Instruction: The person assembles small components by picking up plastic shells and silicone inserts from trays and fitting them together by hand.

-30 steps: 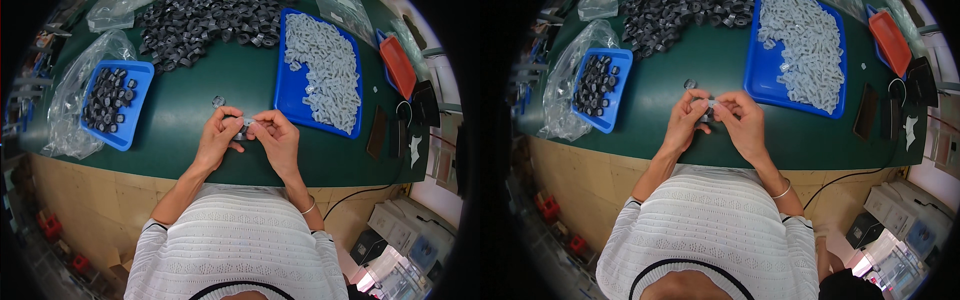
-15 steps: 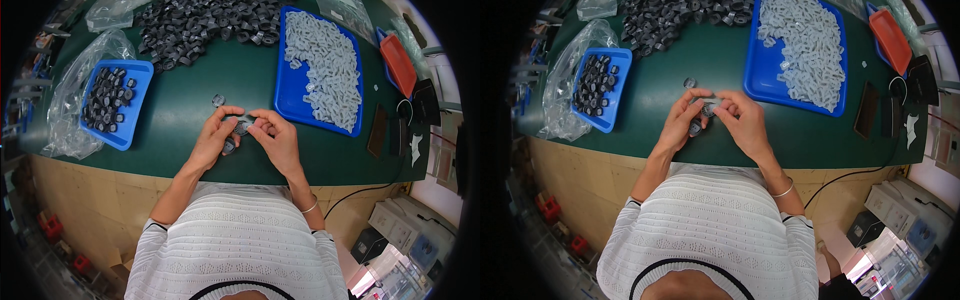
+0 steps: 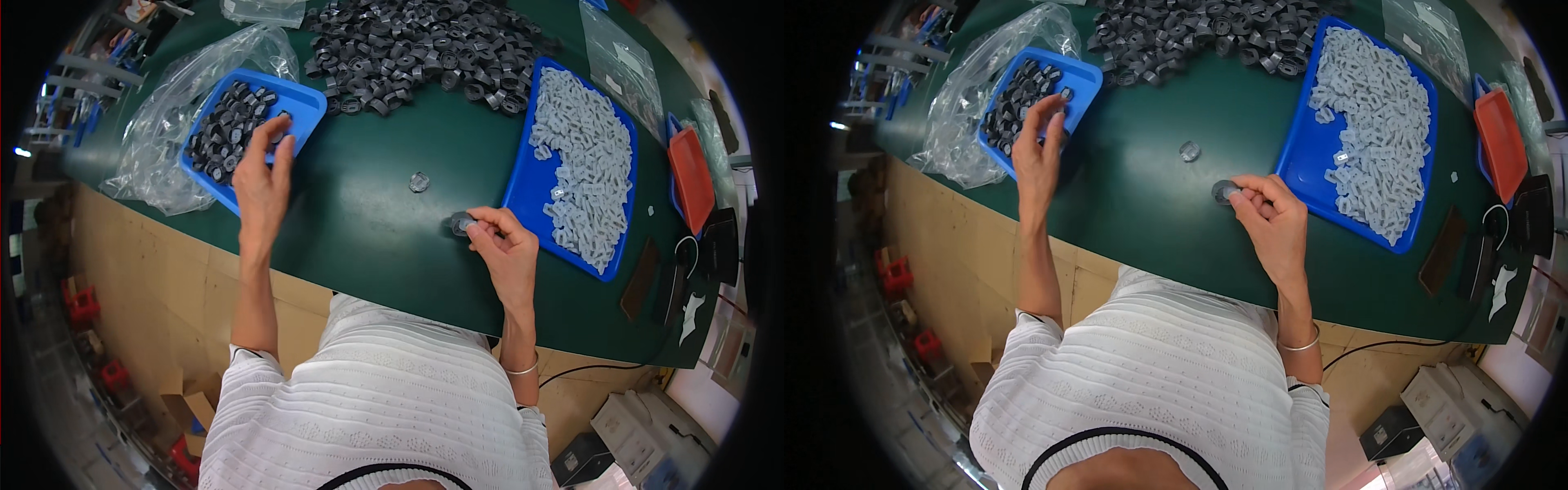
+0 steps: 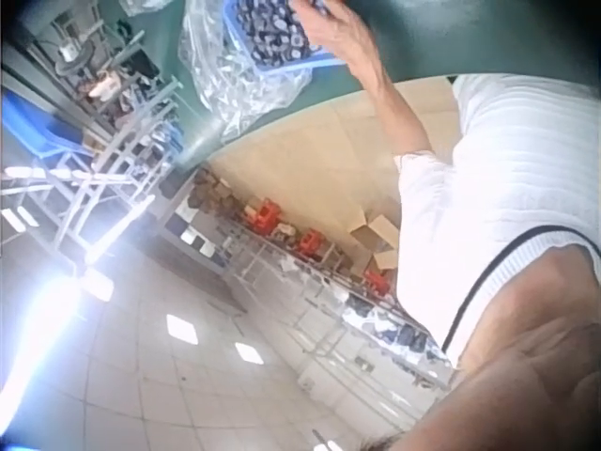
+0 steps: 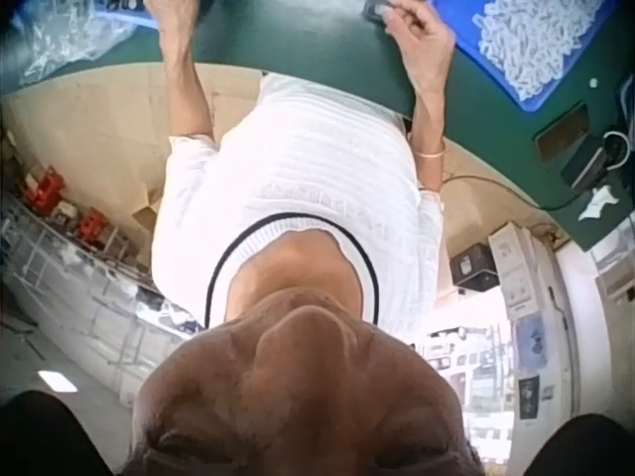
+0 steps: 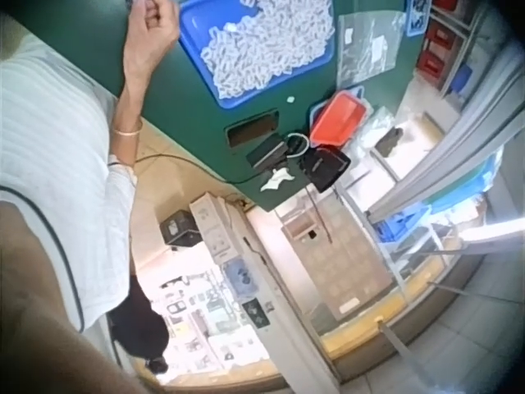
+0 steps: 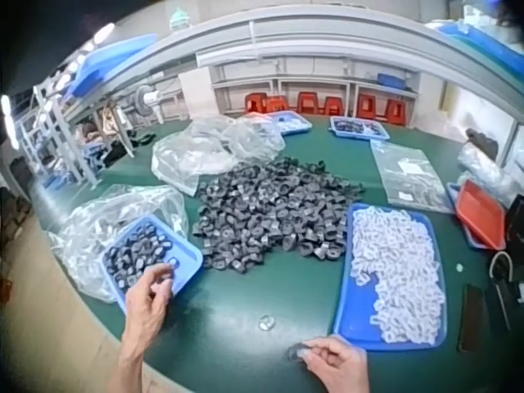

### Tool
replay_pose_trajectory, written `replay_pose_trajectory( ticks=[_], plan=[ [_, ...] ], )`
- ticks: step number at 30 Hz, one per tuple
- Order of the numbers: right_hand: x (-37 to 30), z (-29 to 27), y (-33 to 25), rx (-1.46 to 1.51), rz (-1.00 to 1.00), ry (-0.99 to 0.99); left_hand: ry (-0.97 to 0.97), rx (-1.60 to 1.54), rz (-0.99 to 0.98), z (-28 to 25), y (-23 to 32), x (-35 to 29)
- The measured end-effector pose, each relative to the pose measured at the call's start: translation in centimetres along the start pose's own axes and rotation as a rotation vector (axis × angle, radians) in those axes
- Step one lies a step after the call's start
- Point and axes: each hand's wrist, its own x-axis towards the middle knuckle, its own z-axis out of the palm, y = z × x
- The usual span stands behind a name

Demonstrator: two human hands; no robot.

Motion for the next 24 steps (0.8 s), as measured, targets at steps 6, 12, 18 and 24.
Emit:
replay_pose_trajectory(
  ticks=[6,12,18,24],
  plan=[
    [0.6,1.2,0.0,-0.018,-0.019,0.004,-0.319,-0.395,-0.009,3.4,4.7,-4.5],
    [0.2,1.4,0.4,-0.051,-0.028,0.016,-0.654,-0.903,-0.315,8.6,6.0,-7.5],
    [-0.2,1.1,-0.2,-0.210,-0.016,0.047,-0.778,-0.988,-0.543,9.3,5.0,-7.2],
    [-0.2,1.4,-0.7,-0.331,-0.124,0.083,-0.747,-0.982,-0.557,9.1,5.2,-7.5]
  ],
)
